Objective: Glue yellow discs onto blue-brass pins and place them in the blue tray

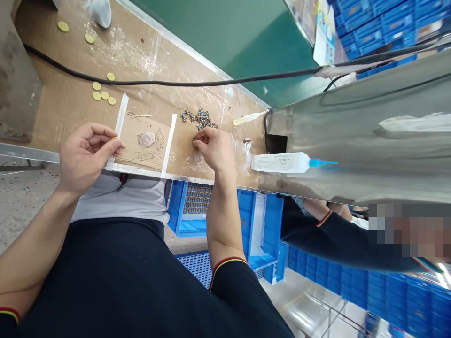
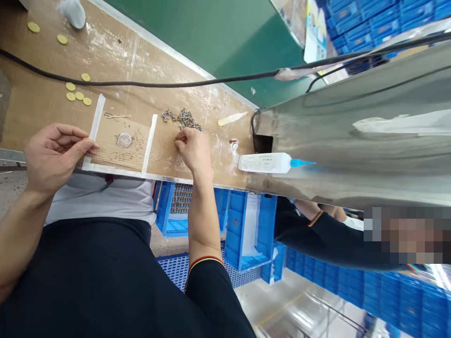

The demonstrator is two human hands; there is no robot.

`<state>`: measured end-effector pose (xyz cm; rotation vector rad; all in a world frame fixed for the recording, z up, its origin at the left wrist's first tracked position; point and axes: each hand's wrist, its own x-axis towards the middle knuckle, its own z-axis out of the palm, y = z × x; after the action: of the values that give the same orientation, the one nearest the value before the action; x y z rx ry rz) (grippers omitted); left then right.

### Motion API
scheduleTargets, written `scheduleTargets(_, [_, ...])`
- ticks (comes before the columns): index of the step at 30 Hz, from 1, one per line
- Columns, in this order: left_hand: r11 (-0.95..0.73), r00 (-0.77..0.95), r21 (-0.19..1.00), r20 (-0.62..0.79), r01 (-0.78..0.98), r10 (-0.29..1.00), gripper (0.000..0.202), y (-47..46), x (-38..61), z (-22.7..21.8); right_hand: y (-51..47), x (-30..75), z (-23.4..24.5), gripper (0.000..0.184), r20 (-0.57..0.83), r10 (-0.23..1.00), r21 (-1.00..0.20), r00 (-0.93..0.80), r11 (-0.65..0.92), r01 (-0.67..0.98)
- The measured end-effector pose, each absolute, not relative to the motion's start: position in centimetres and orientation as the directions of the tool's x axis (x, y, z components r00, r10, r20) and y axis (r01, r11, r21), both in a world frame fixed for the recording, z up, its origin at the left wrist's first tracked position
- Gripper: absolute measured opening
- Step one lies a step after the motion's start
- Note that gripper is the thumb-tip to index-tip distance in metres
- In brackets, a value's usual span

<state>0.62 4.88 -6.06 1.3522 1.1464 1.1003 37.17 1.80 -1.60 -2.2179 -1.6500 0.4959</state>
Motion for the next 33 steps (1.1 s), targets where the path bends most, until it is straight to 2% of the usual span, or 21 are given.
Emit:
scheduleTargets(3, [-0.030, 0.124, 0.998, 0.024, 0.054, 0.992, 0.021, 4.7, 0.8, -6.1, 1.8, 37.2, -1.6, 0.013, -0.106, 0.962, -0.512, 0.252, -0.269, 0.816])
scheduleTargets(5, [-0.025, 0.114, 0.999, 0.020, 0.042, 0.993, 0.020, 4.6, 0.9, -6.2, 1.5, 36.5, -1.9, 0.006, -0.088, 0.970, -0.615, 0.226, -0.231, 0.754])
scheduleTargets(8, [-0.018, 0.104, 0.999, 0.014, 0.030, 0.994, 0.021, 4.6, 1.0, -6.2, 1.1, 34.2, -2.7, 0.007, 0.057, 0.978, -0.808, 0.202, -0.073, 0.585])
scheduleTargets(10, [-0.009, 0.105, 0.999, 0.005, 0.034, 0.994, 0.023, 4.5, 1.0, -6.3, 1.0, 32.0, -3.2, 0.011, 0.179, 0.964, -0.858, 0.196, 0.056, 0.510])
scheduleTargets(13, [0.004, 0.111, 0.999, -0.010, 0.048, 0.994, 0.023, 4.5, 1.0, -6.2, 1.1, 28.9, -3.5, 0.009, 0.320, 0.937, -0.823, 0.141, 0.202, 0.531])
scheduleTargets(16, [0.008, 0.117, 0.999, -0.013, 0.043, 0.993, 0.022, 4.4, 0.9, -6.3, 1.3, 27.3, -3.4, 0.011, 0.371, 0.927, -0.745, 0.063, 0.256, 0.617])
scheduleTargets(21, [0.010, 0.125, 1.000, -0.011, 0.009, 0.992, 0.021, 4.4, 0.9, -6.5, 1.4, 27.0, -3.1, 0.023, 0.345, 0.939, -0.622, -0.001, 0.229, 0.749])
scheduleTargets(28, [-0.008, 0.139, 1.000, 0.005, 0.023, 0.990, 0.020, 4.4, 0.8, -6.1, 1.1, 27.2, -3.1, 0.023, 0.315, 0.948, -0.688, -0.036, 0.255, 0.679])
scheduleTargets(33, [-0.013, 0.143, 1.000, 0.009, 0.025, 0.990, 0.019, 4.3, 0.8, -6.1, 0.9, 27.4, -2.5, 0.025, 0.277, 0.957, -0.659, -0.082, 0.252, 0.708])
